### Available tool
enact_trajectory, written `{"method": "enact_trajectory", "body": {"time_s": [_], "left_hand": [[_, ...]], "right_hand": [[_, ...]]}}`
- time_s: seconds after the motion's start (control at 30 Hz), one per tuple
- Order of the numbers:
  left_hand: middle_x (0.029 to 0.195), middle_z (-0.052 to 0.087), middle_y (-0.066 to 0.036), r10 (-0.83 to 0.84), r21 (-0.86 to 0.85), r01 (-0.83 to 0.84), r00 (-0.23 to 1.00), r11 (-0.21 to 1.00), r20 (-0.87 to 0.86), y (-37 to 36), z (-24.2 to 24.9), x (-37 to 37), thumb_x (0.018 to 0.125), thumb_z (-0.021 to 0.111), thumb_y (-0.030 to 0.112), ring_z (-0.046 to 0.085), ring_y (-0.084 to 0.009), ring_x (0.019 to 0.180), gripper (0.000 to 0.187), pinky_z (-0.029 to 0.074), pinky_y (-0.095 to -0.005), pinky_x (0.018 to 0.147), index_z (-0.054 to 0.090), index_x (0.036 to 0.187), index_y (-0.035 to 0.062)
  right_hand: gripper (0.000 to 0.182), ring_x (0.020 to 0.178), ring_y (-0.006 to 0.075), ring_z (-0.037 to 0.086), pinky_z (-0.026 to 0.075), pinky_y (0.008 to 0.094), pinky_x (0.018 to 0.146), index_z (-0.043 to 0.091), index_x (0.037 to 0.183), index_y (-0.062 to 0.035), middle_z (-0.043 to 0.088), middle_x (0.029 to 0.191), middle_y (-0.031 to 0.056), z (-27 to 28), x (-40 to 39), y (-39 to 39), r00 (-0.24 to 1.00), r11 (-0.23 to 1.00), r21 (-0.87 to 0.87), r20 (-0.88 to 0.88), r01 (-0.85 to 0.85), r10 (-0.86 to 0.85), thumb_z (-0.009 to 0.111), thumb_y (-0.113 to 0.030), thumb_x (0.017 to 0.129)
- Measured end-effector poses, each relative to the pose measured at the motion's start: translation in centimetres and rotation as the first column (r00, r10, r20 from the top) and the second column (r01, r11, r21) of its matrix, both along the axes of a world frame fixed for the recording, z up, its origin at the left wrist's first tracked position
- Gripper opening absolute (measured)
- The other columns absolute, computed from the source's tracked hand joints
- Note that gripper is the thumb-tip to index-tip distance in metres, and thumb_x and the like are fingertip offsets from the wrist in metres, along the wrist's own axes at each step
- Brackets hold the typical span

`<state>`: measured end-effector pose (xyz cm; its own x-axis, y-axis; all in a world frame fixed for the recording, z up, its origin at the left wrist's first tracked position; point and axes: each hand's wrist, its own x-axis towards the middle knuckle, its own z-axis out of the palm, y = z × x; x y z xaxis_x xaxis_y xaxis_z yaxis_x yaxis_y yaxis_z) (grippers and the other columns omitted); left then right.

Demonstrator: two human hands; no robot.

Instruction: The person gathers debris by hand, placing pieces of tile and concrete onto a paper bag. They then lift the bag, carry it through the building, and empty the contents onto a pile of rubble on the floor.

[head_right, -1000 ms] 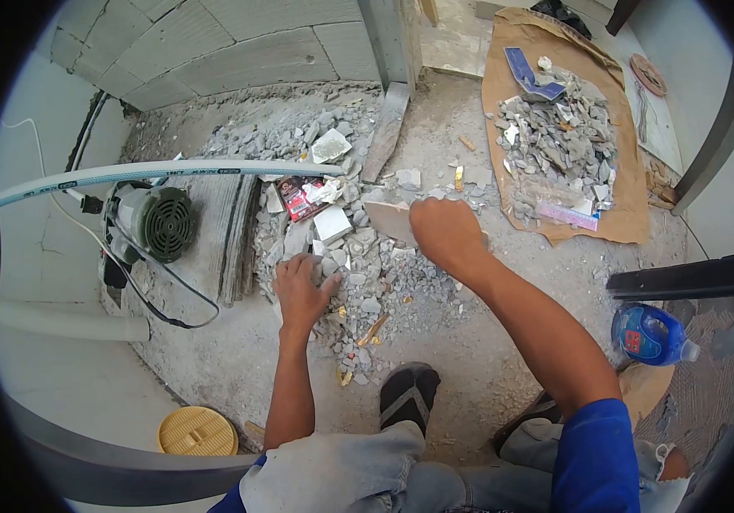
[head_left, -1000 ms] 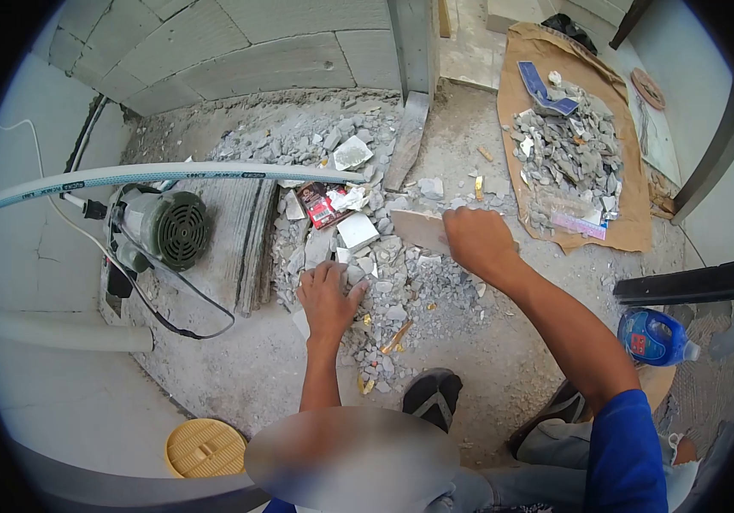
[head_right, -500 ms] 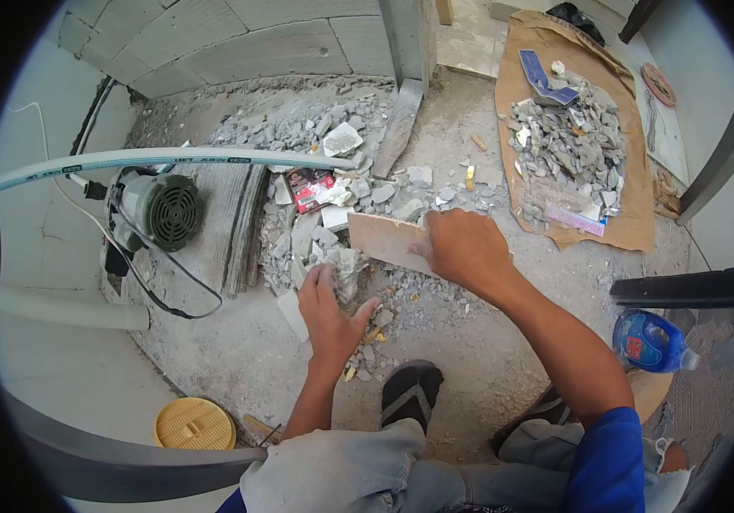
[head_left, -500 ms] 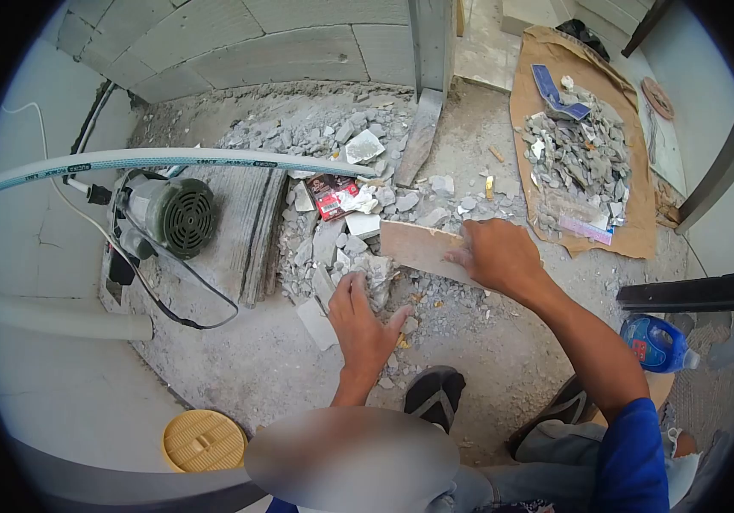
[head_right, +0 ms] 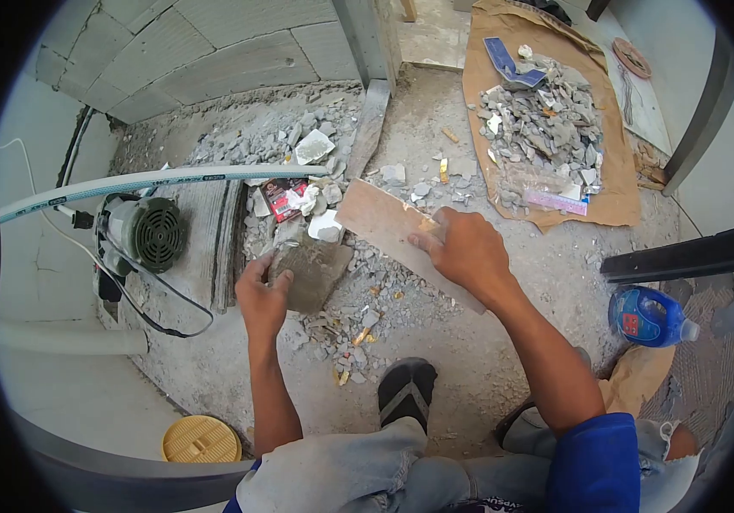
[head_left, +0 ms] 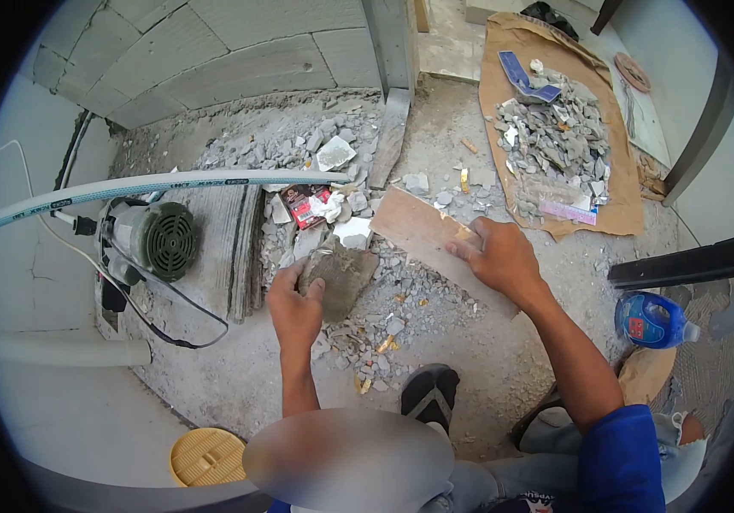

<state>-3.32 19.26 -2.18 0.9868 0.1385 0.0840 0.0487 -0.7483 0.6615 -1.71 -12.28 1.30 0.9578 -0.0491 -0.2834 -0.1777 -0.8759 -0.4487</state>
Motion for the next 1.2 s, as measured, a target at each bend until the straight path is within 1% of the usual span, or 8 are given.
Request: {"method": "enact_trajectory", "body": {"time_s": [0.13,0.27,0.47,0.67,0.83,1.03,1.13,1.2], "left_hand": [[0.104,0.072,-0.016,0.054,-0.461,-0.186,0.957,0.868,-0.284,1.3,-1.2,3.6,0.079,0.075,0.005,0.069,-0.0273,0.096,0.05,0.052,-0.0353,0.09,0.063,0.126,-0.0053],[0.12,0.064,-0.022,-0.043,0.132,0.023,0.987,0.991,0.153,2.5,-4.4,3.6,0.08,0.078,0.011,0.061,-0.0348,0.114,0.049,0.046,-0.0419,0.102,0.062,0.124,-0.0034],[0.126,0.058,-0.022,-0.225,0.16,0.218,0.974,0.963,0.027,-2.1,-4.5,-0.6,0.078,0.082,0.015,0.051,-0.0401,0.119,0.054,0.039,-0.0471,0.106,0.059,0.123,-0.0029],[0.123,0.056,-0.024,-0.043,0.164,0.033,0.997,0.986,0.058,-3.7,-7.7,-0.2,0.083,0.074,0.009,0.052,-0.0407,0.115,0.051,0.039,-0.0463,0.104,0.054,0.127,-0.0067],[0.119,0.056,-0.025,0.198,-0.04,-0.197,0.98,0.98,0.023,-2.2,-7.6,0.4,0.086,0.069,0.007,0.055,-0.0389,0.11,0.046,0.044,-0.0443,0.098,0.054,0.127,-0.0098],[0.114,0.059,-0.024,0.284,-0.198,-0.319,0.94,0.927,-0.188,-1.7,-8.0,-4.4,0.083,0.077,0.018,0.06,-0.0368,0.099,0.053,0.049,-0.0428,0.089,0.056,0.124,-0.0099],[0.118,0.059,-0.024,0.194,-0.083,-0.223,0.945,0.971,-0.263,-1.7,-8.0,-3.9,0.083,0.078,0.023,0.06,-0.0383,0.1,0.055,0.048,-0.0458,0.09,0.057,0.124,-0.0082],[0.12,0.059,-0.024,0.13,0.204,-0.114,0.989,0.972,-0.068,-2.6,-7.8,-3.0,0.083,0.078,0.027,0.06,-0.0392,0.103,0.057,0.048,-0.0474,0.092,0.058,0.124,-0.0069]], "right_hand": [[0.052,0.084,0.0419,0.068,0.052,0.0519,0.074,0.067,0.097,0.0011,0.069,0.086,0.0242,0.0,0.1,-1.9,0.993,0.992,0.048,-0.023,0.118,-0.117,0.071,-0.05,0.087],[0.049,0.084,0.0422,0.068,0.051,0.0522,0.074,0.065,0.095,0.0008,0.069,0.086,0.0239,0.4,-0.2,-2.6,0.99,0.99,-0.025,-0.023,0.137,-0.138,0.072,-0.047,0.087],[0.041,0.085,0.042,0.067,0.051,0.0514,0.074,0.063,0.099,-0.0013,0.069,0.088,0.0219,-1.7,-1.7,-2.2,0.998,0.999,-0.025,0.031,0.049,-0.048,0.073,-0.039,0.087],[0.028,0.084,0.0382,0.067,0.053,0.0487,0.071,0.061,0.097,-0.0035,0.066,0.091,0.0167,-2.3,-2.4,0.4,0.962,0.985,-0.008,0.212,-0.172,0.17,0.074,-0.026,0.086],[0.006,0.079,0.0278,0.067,0.054,0.0401,0.059,0.058,0.089,-0.0059,0.06,0.083,0.0103,-4.6,-0.3,4.1,0.752,0.861,-0.276,0.42,-0.428,0.508,0.06,-0.007,0.083],[0.014,0.08,0.0345,0.066,0.055,0.046,0.066,0.057,0.091,-0.0033,0.061,0.088,0.0145,-1.6,4.4,1.5,0.823,0.984,-0.175,0.556,-0.016,0.112,0.066,-0.009,0.083],[0.016,0.081,0.0355,0.066,0.055,0.047,0.068,0.058,0.094,-0.0035,0.062,0.089,0.0147,-1.5,2.4,0.5,0.861,0.984,-0.163,0.489,-0.07,0.142,0.068,-0.012,0.085],[0.022,0.086,0.0382,0.066,0.053,0.0496,0.071,0.059,0.097,-0.0029,0.064,0.092,0.0163,-2.1,0.9,-0.6,0.911,0.992,-0.119,0.401,-0.047,0.091,0.071,-0.018,0.087]]}}
